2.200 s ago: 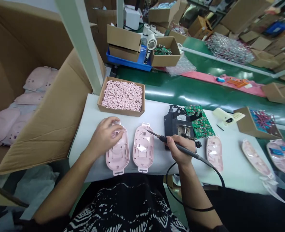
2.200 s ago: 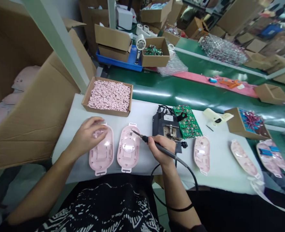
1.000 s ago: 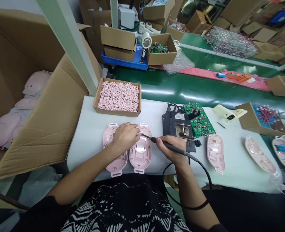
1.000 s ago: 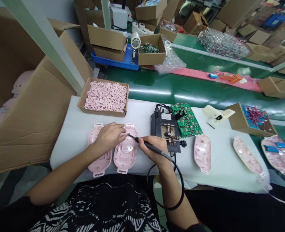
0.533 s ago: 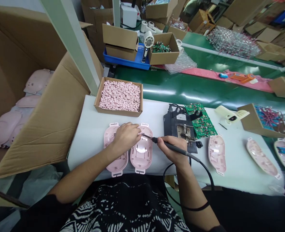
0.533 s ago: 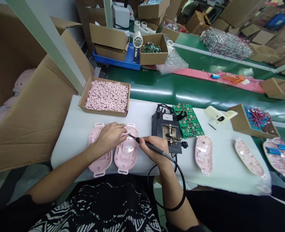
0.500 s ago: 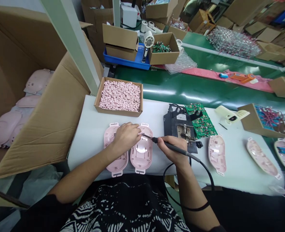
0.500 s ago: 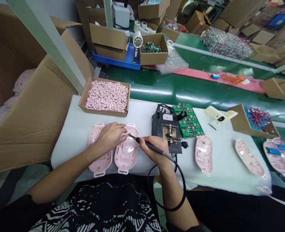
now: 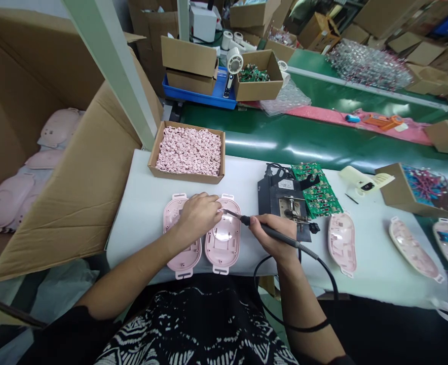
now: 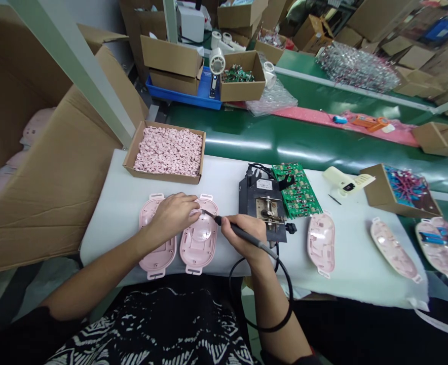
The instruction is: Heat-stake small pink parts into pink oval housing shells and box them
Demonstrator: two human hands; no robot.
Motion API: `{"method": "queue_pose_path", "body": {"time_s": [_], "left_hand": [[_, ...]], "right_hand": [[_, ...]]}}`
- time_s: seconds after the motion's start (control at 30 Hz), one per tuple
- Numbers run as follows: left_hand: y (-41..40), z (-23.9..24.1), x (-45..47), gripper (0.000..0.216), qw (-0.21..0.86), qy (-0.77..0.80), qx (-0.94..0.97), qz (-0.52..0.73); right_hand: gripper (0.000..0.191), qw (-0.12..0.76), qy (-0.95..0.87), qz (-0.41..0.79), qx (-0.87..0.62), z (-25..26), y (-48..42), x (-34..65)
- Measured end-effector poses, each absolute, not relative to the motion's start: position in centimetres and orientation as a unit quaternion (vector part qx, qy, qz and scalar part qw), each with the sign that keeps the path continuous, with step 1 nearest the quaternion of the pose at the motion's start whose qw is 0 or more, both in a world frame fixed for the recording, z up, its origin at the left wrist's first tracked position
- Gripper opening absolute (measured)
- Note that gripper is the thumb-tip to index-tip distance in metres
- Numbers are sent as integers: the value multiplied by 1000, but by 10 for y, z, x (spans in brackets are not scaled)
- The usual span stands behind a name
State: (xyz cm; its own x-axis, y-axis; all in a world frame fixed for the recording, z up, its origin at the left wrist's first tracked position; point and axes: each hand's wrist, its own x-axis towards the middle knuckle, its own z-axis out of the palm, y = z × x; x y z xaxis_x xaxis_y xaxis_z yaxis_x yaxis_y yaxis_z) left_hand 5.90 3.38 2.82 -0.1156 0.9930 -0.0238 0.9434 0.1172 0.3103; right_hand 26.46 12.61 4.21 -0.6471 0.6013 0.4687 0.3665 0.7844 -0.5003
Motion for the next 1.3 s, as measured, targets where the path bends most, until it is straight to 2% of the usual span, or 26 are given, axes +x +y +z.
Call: {"method": "queue_pose_path", "body": {"time_s": [1.03,1.1,1.23,1.3], "left_hand": [[34,30,59,22,115,730,668,90],[34,31,59,22,114,730,668,89],[23,36,58,21,94,728,673,92],[8,39,57,30,83,727,673,107]], "right_hand": [[23,301,-893,194,-274,40,124,261],[22,317,-890,183,-272,40,121,266],[7,445,-844,76,-291,52,143,298],[22,458,-835,-2,-305,63,170,319]]}}
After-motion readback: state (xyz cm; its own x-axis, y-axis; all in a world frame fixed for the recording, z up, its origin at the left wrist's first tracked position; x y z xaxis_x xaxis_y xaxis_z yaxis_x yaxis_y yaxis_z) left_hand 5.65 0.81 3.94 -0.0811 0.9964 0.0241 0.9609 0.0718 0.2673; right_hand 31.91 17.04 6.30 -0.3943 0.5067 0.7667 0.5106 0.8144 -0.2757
